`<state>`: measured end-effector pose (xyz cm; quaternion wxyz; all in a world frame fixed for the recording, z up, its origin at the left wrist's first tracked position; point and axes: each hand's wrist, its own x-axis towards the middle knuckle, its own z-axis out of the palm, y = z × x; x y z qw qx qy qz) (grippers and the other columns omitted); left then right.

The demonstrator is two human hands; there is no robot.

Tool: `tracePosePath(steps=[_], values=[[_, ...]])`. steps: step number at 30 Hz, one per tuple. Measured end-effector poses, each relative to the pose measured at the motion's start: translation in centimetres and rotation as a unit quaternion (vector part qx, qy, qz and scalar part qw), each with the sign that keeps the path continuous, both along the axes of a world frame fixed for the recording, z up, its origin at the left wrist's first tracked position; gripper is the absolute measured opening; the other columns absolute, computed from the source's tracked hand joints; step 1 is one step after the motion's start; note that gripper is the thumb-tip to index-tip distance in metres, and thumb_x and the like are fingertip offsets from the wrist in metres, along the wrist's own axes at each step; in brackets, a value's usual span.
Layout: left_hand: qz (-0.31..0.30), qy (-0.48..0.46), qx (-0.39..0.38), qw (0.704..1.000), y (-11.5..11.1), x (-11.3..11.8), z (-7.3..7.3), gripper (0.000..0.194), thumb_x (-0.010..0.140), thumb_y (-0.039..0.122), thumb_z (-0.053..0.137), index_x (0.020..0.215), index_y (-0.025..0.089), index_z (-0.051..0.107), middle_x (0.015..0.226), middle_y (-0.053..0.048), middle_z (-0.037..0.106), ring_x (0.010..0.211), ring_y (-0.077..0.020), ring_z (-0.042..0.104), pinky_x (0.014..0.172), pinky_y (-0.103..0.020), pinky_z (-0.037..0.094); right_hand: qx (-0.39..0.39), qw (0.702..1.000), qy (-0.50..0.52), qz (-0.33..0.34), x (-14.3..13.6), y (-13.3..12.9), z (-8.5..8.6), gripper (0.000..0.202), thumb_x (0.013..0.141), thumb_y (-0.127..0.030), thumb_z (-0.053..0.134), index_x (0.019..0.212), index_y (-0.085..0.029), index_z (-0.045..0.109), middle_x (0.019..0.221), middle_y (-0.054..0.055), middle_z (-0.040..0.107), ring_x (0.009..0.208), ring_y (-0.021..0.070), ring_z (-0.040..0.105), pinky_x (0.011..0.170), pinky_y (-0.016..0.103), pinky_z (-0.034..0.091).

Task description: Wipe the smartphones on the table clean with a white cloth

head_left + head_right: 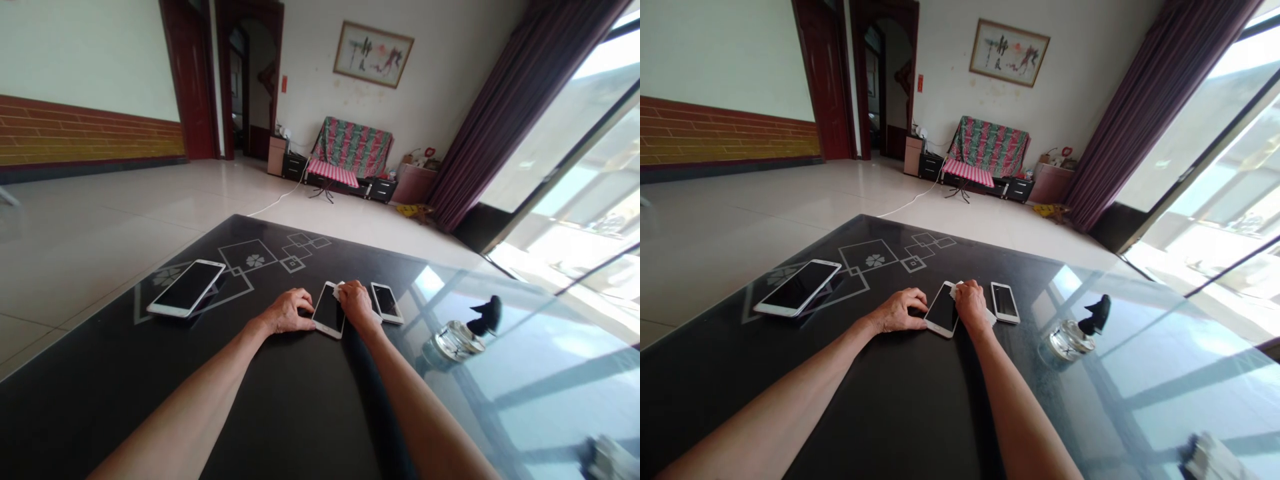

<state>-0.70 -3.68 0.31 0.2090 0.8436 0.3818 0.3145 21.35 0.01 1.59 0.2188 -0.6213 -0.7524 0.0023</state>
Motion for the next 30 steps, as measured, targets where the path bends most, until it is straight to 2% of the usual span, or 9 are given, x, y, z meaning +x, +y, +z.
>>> tracePosePath(steps=[11, 18, 22, 30], values=[[0.004, -0.004, 0.007, 1.000, 0.0, -0.1, -0.3, 0.026, 0.065, 0.037, 0.078, 0.086, 0.021, 0.075, 0.098, -0.003, 0.064, 0.089, -0.0183, 0.060, 0.086, -0.029, 0.045, 0.008, 1.000, 0.019, 0.004, -0.7, -5.9, 0.0, 0.024, 0.088, -0.018, 0.050, 0.097, -0.021, 0.073, 0.105, 0.007, 0.063, 0.092, 0.0180, 0.057, 0.083, 0.025, 0.041], [0.008, -0.009, -0.006, 1.000, -0.2, 0.0, 0.0, 0.026, 0.064, 0.039, 0.078, 0.085, 0.022, 0.075, 0.099, -0.003, 0.064, 0.090, -0.0183, 0.060, 0.086, -0.029, 0.045, 0.015, 0.999, 0.025, 0.046, -1.0, -9.1, -0.1, 0.026, 0.090, -0.017, 0.048, 0.097, -0.023, 0.072, 0.103, 0.006, 0.064, 0.092, 0.0179, 0.057, 0.083, 0.024, 0.042], [0.009, -0.006, -0.003, 1.000, -0.3, 0.1, 0.0, 0.024, 0.065, 0.036, 0.078, 0.084, 0.022, 0.075, 0.098, -0.003, 0.064, 0.090, -0.0184, 0.060, 0.086, -0.029, 0.045, 0.016, 0.998, 0.026, 0.054, -0.9, -8.7, -0.1, 0.025, 0.089, -0.017, 0.049, 0.098, -0.024, 0.072, 0.103, 0.007, 0.063, 0.092, 0.0180, 0.057, 0.084, 0.025, 0.043], [0.005, -0.004, 0.006, 1.000, -0.1, 0.0, -0.2, 0.024, 0.064, 0.033, 0.079, 0.083, 0.021, 0.075, 0.098, -0.003, 0.065, 0.090, -0.0189, 0.060, 0.088, -0.030, 0.044, 0.011, 0.999, 0.023, 0.025, -0.4, -4.8, 0.1, 0.025, 0.088, -0.017, 0.050, 0.097, -0.020, 0.073, 0.103, 0.007, 0.063, 0.094, 0.0180, 0.056, 0.085, 0.025, 0.041]])
